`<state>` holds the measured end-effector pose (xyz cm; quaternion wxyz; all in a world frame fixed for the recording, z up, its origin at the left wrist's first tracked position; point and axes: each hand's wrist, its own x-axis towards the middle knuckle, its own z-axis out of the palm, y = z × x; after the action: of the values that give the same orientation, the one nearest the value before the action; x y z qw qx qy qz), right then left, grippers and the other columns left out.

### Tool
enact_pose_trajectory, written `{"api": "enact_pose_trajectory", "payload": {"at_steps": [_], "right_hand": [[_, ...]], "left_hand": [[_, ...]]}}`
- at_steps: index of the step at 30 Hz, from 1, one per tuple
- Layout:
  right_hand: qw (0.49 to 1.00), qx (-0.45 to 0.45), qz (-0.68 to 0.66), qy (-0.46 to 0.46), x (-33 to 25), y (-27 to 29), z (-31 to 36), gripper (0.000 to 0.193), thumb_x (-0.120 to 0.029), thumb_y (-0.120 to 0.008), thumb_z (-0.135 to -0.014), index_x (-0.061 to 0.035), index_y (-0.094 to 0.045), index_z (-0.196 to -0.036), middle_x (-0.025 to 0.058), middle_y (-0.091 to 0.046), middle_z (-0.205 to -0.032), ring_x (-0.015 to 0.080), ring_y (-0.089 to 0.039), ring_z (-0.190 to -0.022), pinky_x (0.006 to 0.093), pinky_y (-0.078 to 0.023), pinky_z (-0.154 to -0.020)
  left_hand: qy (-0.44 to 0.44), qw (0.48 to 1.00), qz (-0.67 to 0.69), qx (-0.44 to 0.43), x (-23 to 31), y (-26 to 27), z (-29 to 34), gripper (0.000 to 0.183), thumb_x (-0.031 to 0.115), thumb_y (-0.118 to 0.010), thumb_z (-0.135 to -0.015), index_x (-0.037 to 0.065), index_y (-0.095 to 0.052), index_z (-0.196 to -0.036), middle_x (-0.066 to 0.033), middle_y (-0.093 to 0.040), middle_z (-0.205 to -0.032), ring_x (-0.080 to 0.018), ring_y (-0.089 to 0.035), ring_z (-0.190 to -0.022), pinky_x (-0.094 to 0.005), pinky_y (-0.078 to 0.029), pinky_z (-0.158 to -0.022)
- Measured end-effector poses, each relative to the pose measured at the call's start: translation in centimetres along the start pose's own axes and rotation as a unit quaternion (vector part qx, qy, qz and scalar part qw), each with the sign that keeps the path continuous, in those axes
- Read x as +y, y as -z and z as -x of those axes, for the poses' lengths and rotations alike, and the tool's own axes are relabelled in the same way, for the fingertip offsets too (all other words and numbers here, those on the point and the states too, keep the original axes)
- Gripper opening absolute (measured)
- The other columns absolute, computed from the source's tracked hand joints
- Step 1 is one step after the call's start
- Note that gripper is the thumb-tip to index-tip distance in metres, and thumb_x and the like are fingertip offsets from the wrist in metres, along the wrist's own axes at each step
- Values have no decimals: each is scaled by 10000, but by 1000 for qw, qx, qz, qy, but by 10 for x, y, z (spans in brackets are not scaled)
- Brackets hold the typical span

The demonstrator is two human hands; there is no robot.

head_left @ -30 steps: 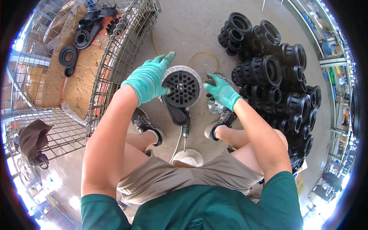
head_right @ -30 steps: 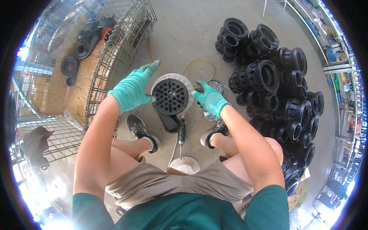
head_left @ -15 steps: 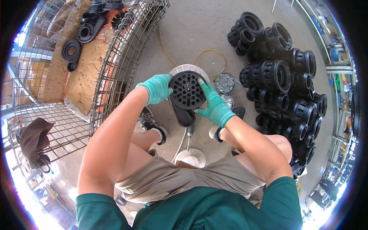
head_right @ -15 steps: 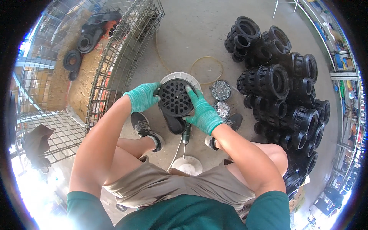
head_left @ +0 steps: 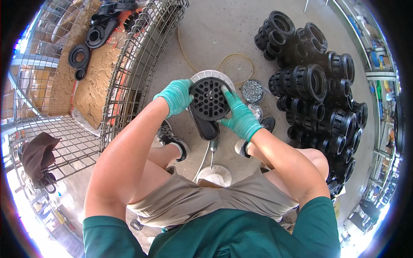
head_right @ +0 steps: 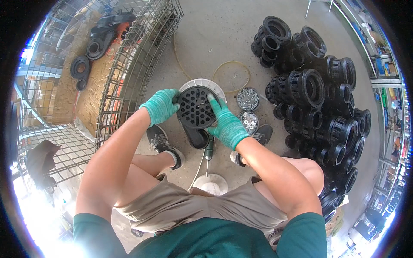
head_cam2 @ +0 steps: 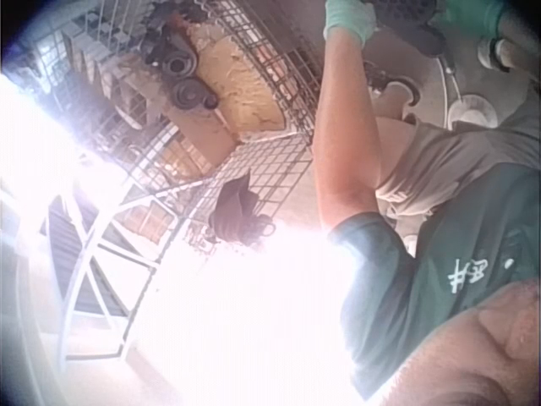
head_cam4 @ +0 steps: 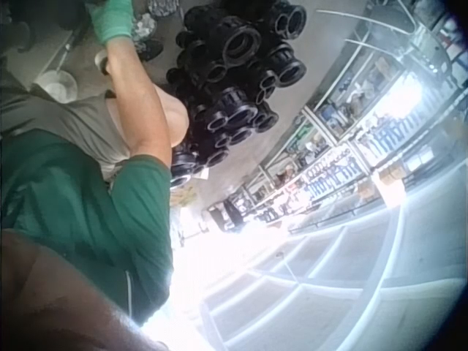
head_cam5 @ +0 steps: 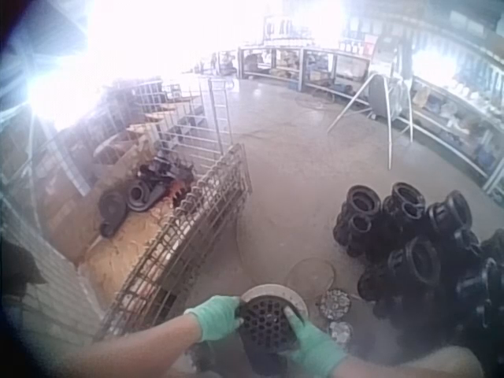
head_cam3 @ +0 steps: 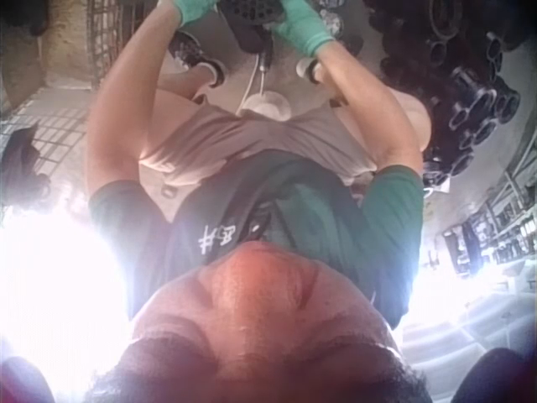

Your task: The person assembles a black plastic fan housing by inserting and tightening screws using a pneumatic screwdriver and hammering components together.

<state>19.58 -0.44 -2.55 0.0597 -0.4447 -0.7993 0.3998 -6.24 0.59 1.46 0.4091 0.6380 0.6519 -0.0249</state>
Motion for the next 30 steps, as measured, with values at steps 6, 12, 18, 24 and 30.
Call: {"api": "enact_pose_trajectory", "payload": {"at_steps": [6,12,18,24,30], "right_hand": [[1000,-19,-9,-19,0,3,0,1074,-106,-835,-753,-126,-195,-1615,234,-256,-1620,421,-444,-1395,431,-458,-1130],[1000,2,-6,15,8,-3,-1,1080,-101,-828,-756,-136,-180,-1619,233,-247,-1626,422,-446,-1392,429,-452,-1136],[1000,-14,3,0,5,1,-2,1088,-115,-832,-751,-133,-177,-1619,262,-224,-1629,430,-423,-1410,431,-441,-1146],[1000,-1,11,10,5,1,-1,1094,-129,-838,-751,-135,-174,-1621,271,-229,-1624,435,-406,-1421,437,-432,-1152],[1000,-6,-11,9,7,-1,-2,1106,-132,-848,-743,-141,-177,-1622,277,-233,-1619,440,-397,-1425,439,-420,-1159]], "left_hand": [[-3,1000,-9,3,-1,-2,-3,404,62,-673,-905,-43,-603,-1289,-232,-700,-1195,-357,-683,-1119,-401,-538,-987],[-2,1000,-3,6,1,-2,0,417,59,-670,-911,-31,-597,-1312,-223,-700,-1208,-345,-682,-1129,-399,-534,-996],[1,1000,-10,6,0,-2,-1,410,67,-675,-912,-28,-603,-1304,-224,-701,-1205,-349,-680,-1127,-400,-531,-1000],[-8,1000,-28,6,-2,-4,-5,401,78,-679,-910,-36,-608,-1288,-229,-699,-1201,-362,-680,-1121,-403,-534,-994],[-10,1000,-27,7,-1,-2,-3,411,86,-682,-906,-36,-606,-1291,-237,-696,-1202,-369,-679,-1120,-407,-537,-990]]}}
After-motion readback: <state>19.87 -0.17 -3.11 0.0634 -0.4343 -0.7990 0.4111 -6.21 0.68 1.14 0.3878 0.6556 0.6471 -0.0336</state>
